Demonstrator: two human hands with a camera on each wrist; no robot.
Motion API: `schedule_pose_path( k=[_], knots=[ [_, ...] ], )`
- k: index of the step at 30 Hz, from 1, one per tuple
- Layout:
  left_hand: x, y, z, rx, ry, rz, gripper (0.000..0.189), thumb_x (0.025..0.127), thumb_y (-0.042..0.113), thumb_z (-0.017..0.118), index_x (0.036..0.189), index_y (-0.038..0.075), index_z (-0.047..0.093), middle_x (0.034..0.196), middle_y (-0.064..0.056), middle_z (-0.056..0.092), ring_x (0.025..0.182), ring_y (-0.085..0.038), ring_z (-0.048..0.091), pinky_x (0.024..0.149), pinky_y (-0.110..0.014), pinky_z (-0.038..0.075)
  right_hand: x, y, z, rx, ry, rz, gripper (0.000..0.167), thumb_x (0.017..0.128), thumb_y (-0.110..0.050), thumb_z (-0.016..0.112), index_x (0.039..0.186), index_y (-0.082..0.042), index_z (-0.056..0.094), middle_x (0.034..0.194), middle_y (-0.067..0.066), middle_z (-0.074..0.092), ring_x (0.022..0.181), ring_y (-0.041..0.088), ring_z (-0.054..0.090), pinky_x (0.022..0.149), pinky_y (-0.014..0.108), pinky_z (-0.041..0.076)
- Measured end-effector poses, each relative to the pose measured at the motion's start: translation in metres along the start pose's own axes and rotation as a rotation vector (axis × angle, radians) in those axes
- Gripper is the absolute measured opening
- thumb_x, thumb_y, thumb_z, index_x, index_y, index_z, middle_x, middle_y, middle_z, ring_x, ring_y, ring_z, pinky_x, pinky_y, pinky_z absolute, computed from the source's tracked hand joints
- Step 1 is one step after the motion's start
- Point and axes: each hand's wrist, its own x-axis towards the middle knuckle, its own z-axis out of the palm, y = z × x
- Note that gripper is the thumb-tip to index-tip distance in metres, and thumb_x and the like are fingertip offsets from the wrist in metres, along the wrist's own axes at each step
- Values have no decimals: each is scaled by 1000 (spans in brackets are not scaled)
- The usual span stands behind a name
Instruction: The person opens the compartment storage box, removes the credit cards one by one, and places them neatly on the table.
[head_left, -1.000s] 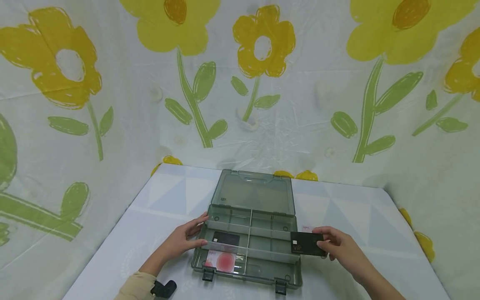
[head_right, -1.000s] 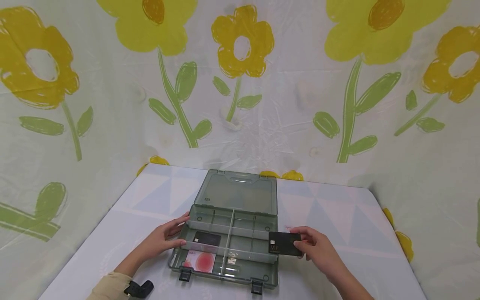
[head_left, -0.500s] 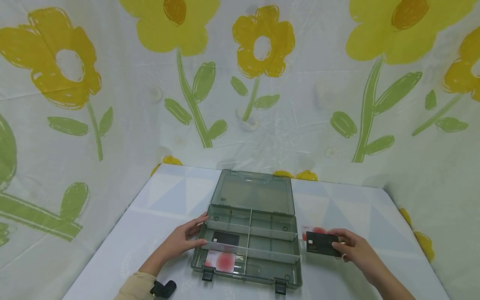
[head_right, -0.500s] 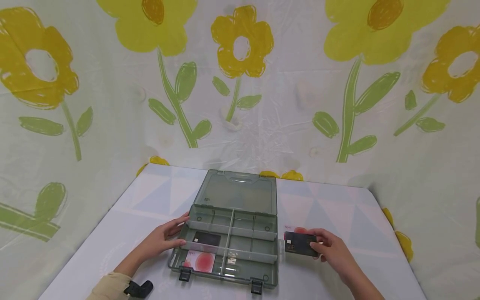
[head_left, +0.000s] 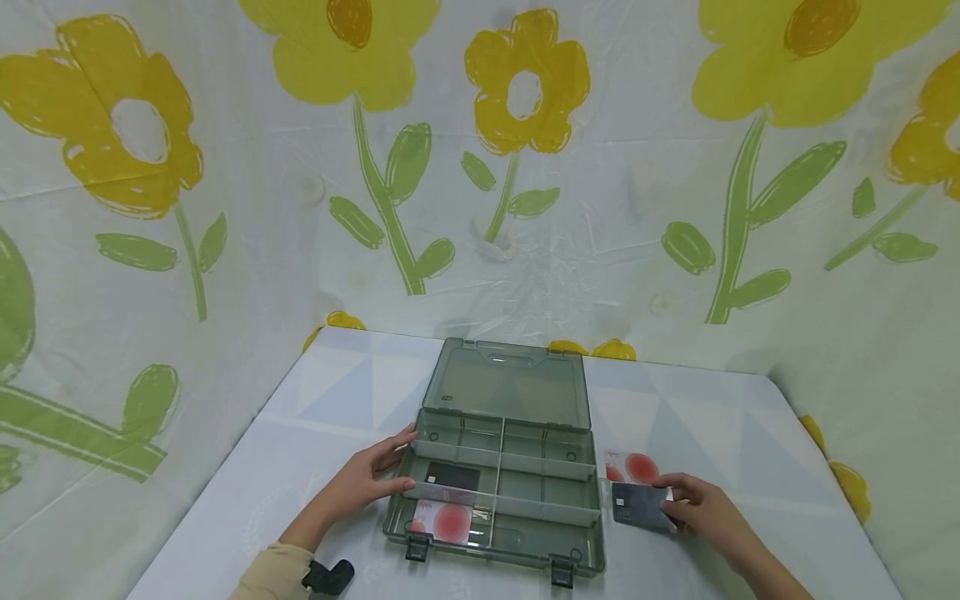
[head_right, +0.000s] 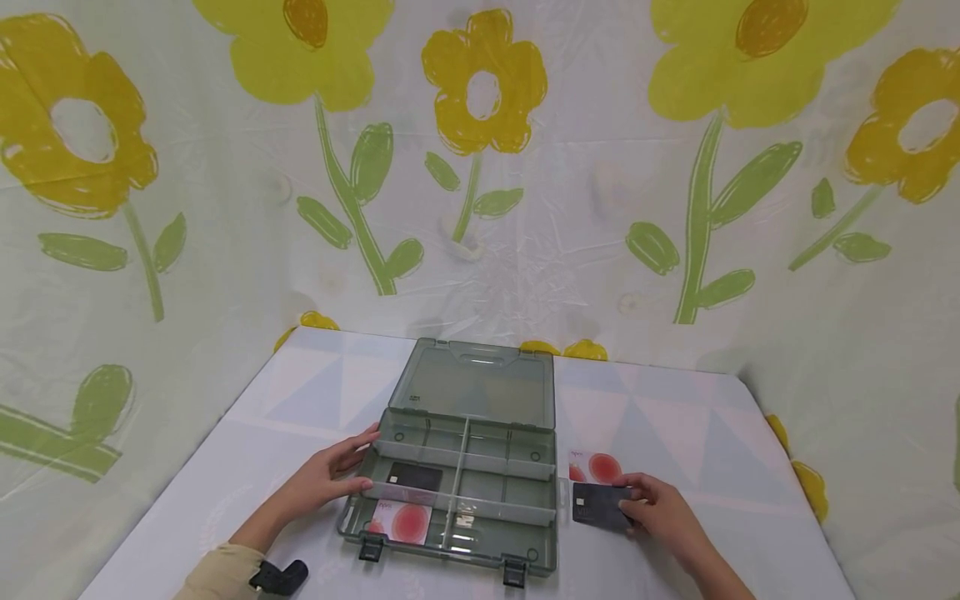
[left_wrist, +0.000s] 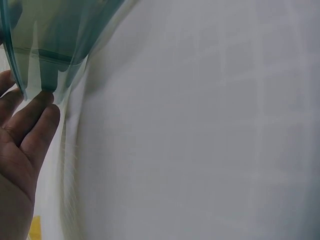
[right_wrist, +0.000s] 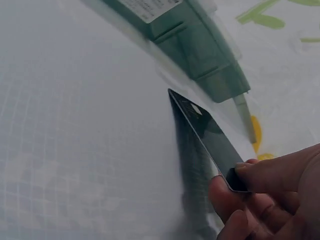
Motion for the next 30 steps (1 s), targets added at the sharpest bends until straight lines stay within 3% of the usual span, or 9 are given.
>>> schedule_pose_path(
  k=[6, 13, 20, 30],
  knots=[
    [1, -2, 0, 5, -1, 9, 77, 92, 28, 77, 157, 9, 40, 166, -12, 26, 142, -42, 42, 114, -50, 42, 0, -1, 9, -162, 89, -42, 31, 89, -13, 78, 118, -5, 71, 92, 4, 63, 75, 18, 62, 52, 30, 53],
    [1, -3, 0, 22, 7, 8, 78, 92, 30, 77, 157, 9, 40, 166, -13, 26, 141, -42, 43, 113, -46, 43, 3, -3, 16, -333, 160, -75, 27, 85, -12, 80, 111, -6, 74, 87, 0, 57, 78, 17, 59, 57, 29, 48],
    [0, -1, 0, 12, -1, 15, 77, 93, 28, 76, 157, 7, 39, 166, -13, 25, 141, -43, 42, 113, -49, 42, 7, -1, 19, -397, 178, -93, 26, 84, -10, 81, 109, -5, 76, 91, 5, 57, 79, 19, 58, 61, 30, 47],
    [0, 0, -1, -8, -8, 14, 77, 93, 26, 77, 157, 7, 39, 166, -13, 25, 142, -42, 41, 114, -49, 40, 8, -2, 24, -406, 207, -75, 26, 84, -7, 80, 108, -1, 72, 102, 14, 59, 80, 21, 53, 61, 31, 45]
  ],
)
